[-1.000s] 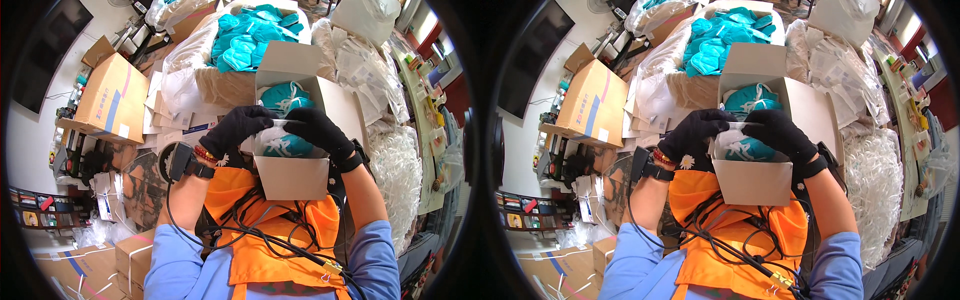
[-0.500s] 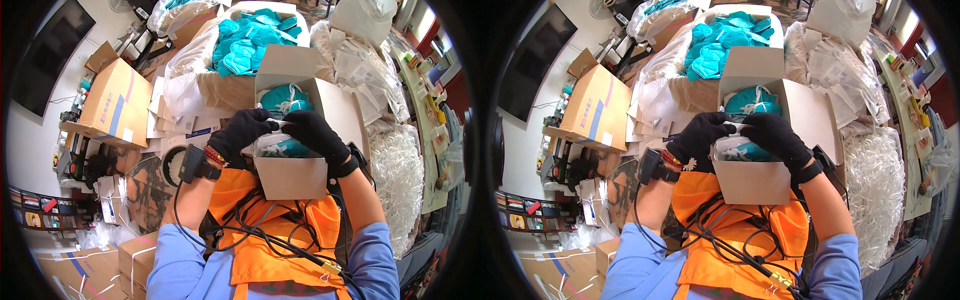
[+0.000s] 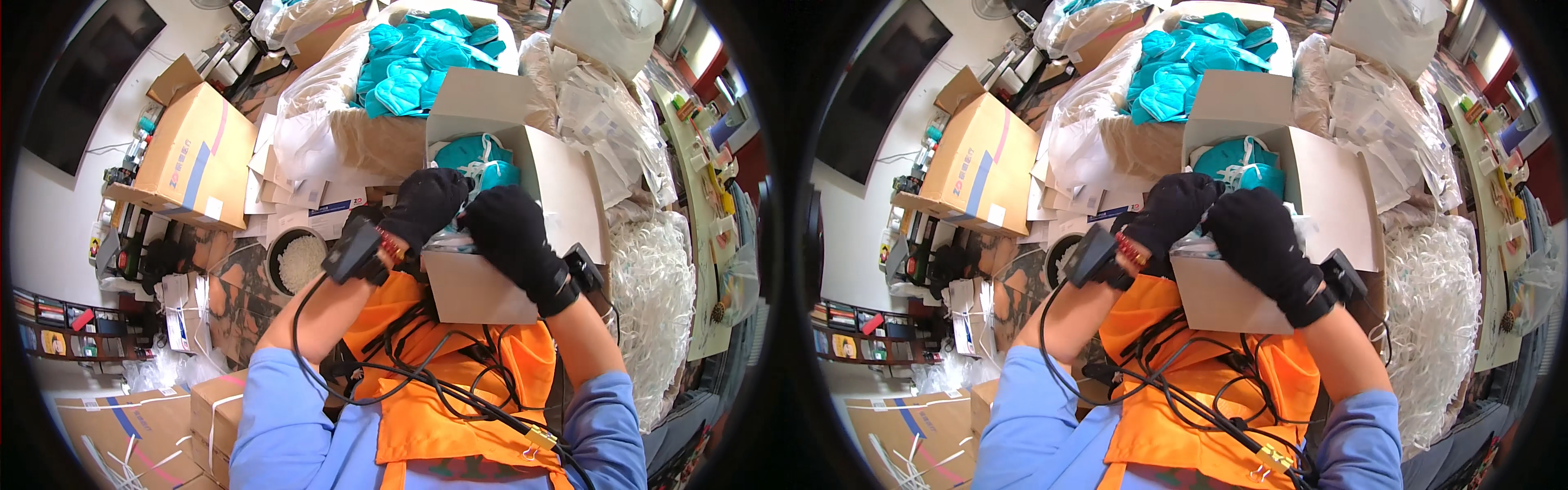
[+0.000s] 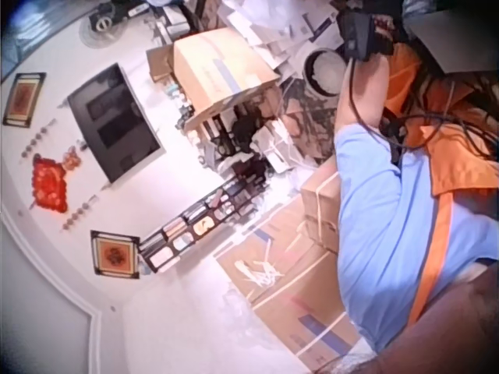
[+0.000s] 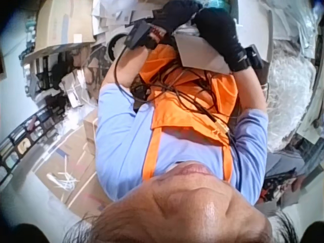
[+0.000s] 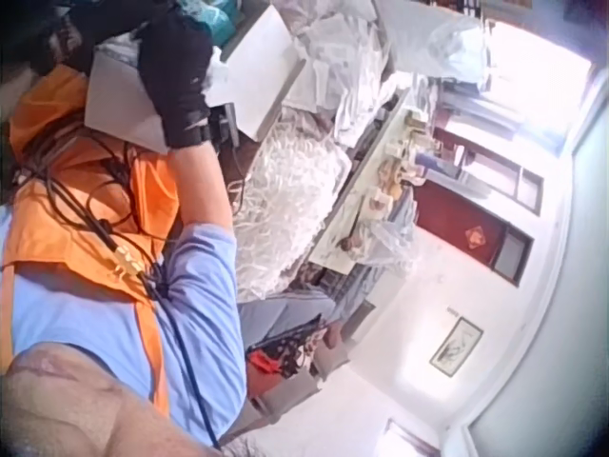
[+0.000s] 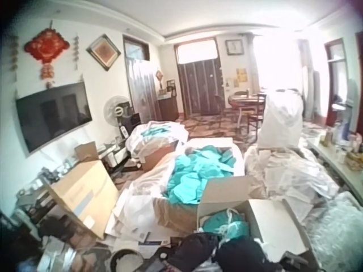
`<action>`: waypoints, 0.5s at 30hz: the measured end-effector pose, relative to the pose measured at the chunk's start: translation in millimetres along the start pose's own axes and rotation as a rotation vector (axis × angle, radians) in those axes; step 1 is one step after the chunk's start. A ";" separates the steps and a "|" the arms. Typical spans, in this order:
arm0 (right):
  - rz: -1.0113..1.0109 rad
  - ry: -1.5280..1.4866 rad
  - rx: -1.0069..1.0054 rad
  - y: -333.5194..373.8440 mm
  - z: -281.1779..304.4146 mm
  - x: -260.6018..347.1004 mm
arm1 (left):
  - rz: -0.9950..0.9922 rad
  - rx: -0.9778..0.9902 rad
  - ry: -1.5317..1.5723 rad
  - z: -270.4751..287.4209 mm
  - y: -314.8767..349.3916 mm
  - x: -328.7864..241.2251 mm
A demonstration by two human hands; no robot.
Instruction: Packing individual face masks and mask components into a cardboard box.
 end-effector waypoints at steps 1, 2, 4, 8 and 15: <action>0.034 0.003 -0.012 2.1 0.6 12.6 | -0.140 0.003 -0.266 -10.7 -2.5 4.2; 0.069 0.006 -0.023 3.7 2.3 21.6 | -0.279 0.008 -0.532 -23.2 -3.5 8.1; 0.072 0.084 0.064 4.7 3.3 24.7 | -0.124 -0.002 -0.522 -31.5 -14.6 29.7; 0.054 0.128 0.096 13.2 11.1 36.9 | 0.100 0.059 -0.451 -24.9 -29.0 41.4; -0.390 -0.204 -0.145 3.4 4.8 -34.3 | 0.006 -0.286 0.220 33.3 -27.1 34.0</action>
Point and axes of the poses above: each hand's wrist, its own y-axis away from the middle knuckle, its own z-axis out of the back of the hand, x = y × z, the point moved 5 cm from there along -y, towards the middle knuckle, and after that the axes turned 6 degrees about -z, right-handed, at the moved point
